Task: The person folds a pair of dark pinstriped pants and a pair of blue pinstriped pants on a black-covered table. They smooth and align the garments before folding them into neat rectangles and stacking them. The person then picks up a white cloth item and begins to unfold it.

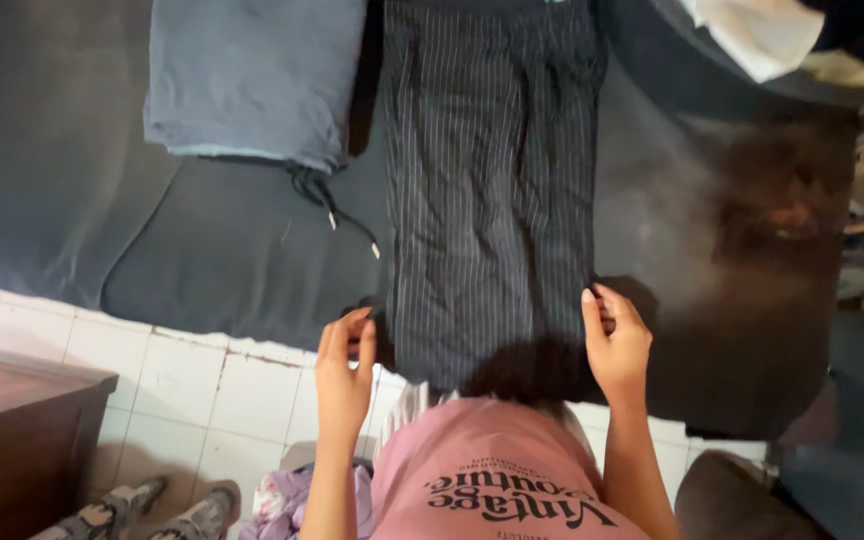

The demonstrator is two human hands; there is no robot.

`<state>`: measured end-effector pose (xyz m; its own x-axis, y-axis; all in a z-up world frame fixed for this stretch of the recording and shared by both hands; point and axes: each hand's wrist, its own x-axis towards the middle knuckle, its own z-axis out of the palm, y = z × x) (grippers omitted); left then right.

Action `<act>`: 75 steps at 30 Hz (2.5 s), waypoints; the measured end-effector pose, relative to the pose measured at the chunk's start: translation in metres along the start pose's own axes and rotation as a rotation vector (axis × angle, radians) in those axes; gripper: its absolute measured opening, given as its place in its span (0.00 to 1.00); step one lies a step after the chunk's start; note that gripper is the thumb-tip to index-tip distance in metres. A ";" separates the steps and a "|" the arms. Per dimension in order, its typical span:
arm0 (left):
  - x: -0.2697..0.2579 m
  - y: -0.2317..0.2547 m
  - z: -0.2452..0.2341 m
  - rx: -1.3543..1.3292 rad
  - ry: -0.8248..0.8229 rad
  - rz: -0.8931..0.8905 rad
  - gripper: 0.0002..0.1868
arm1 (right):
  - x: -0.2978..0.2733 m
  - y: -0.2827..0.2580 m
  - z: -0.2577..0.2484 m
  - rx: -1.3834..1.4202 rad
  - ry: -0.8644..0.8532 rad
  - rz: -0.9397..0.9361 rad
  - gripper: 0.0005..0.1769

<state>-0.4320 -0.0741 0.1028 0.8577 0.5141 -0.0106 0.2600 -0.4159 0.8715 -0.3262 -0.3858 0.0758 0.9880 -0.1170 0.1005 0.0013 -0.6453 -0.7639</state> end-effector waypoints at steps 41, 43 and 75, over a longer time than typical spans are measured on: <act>0.010 -0.039 0.043 -0.014 0.038 -0.105 0.16 | -0.004 0.069 0.022 0.071 -0.048 -0.124 0.11; 0.010 -0.039 0.043 -0.001 0.076 -0.059 0.15 | -0.004 0.064 0.017 0.228 -0.119 0.139 0.06; 0.036 -0.068 0.035 -0.537 -0.299 -0.342 0.24 | 0.022 0.066 -0.013 0.575 -0.541 0.425 0.20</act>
<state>-0.4035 -0.0541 0.0259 0.8722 0.2892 -0.3945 0.3480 0.2000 0.9159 -0.3066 -0.4410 0.0357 0.8601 0.2055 -0.4669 -0.4479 -0.1340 -0.8840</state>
